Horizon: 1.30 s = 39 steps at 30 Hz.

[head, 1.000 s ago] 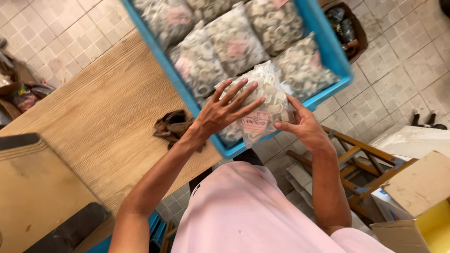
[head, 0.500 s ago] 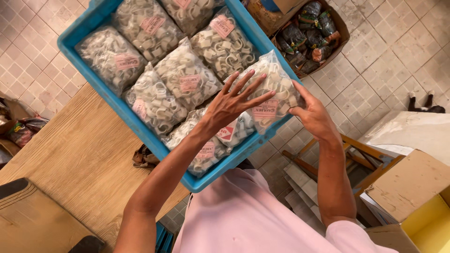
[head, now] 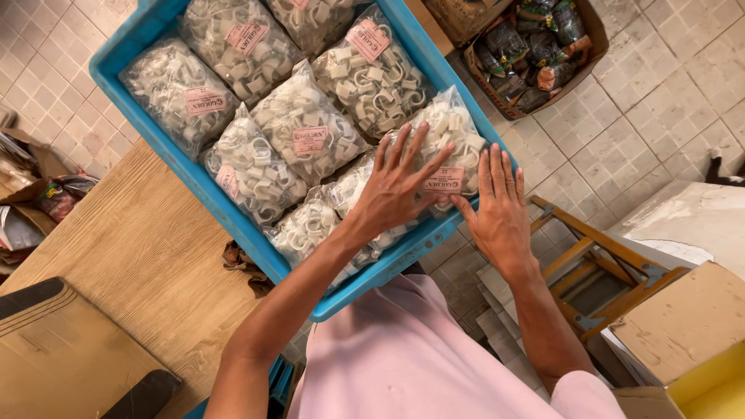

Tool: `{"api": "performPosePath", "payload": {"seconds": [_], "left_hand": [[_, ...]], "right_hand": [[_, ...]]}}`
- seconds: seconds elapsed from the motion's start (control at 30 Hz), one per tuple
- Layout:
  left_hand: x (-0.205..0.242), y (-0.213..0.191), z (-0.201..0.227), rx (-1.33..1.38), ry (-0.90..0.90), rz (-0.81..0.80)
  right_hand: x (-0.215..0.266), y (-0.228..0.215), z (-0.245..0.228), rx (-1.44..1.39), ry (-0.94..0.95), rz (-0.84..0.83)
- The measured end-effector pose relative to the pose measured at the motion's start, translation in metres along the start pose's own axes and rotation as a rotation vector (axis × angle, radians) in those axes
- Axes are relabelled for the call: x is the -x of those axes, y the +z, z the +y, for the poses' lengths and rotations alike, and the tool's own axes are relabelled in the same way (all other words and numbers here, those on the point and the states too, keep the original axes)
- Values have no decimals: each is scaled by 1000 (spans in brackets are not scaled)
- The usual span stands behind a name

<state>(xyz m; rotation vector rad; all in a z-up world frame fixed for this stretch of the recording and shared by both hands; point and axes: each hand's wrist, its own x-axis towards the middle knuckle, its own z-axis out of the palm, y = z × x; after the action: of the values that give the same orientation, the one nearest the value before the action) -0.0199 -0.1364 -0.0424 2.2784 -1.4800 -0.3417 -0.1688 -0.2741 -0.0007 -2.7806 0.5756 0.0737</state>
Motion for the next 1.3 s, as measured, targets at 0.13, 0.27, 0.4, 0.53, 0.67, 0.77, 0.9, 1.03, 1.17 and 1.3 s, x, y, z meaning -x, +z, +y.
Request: {"api": "performPosePath", "payload": {"seconds": [0.13, 0.27, 0.4, 0.53, 0.67, 0.77, 0.9, 1.03, 1.17, 1.3], "left_hand": [[2, 13, 6, -43, -13, 177], [2, 15, 13, -220, -82, 162], [11, 12, 18, -247, -101, 206], [65, -3, 17, -219, -134, 325], [148, -36, 1, -216, -204, 489], [223, -49, -18, -185, -274, 565], [339, -62, -35, -39, -422, 645], [465, -33, -52, -59, -581, 626], [559, -16, -62, -52, -730, 643], [622, -14, -66, -50, -798, 693]], "right_hand": [[-5, 3, 3, -115, -22, -14], [-9, 17, 11, -25, 2, -124], [-6, 12, 2, -124, 14, -62], [7, 1, -42, -190, -101, 146], [20, 1, -113, -420, -204, 71], [32, 18, -160, -463, -295, -51], [60, 41, -232, -542, -480, -27], [91, 77, -301, -613, -544, -92], [117, 112, -375, -623, -606, -183], [142, 147, -438, -622, -679, -304]]}}
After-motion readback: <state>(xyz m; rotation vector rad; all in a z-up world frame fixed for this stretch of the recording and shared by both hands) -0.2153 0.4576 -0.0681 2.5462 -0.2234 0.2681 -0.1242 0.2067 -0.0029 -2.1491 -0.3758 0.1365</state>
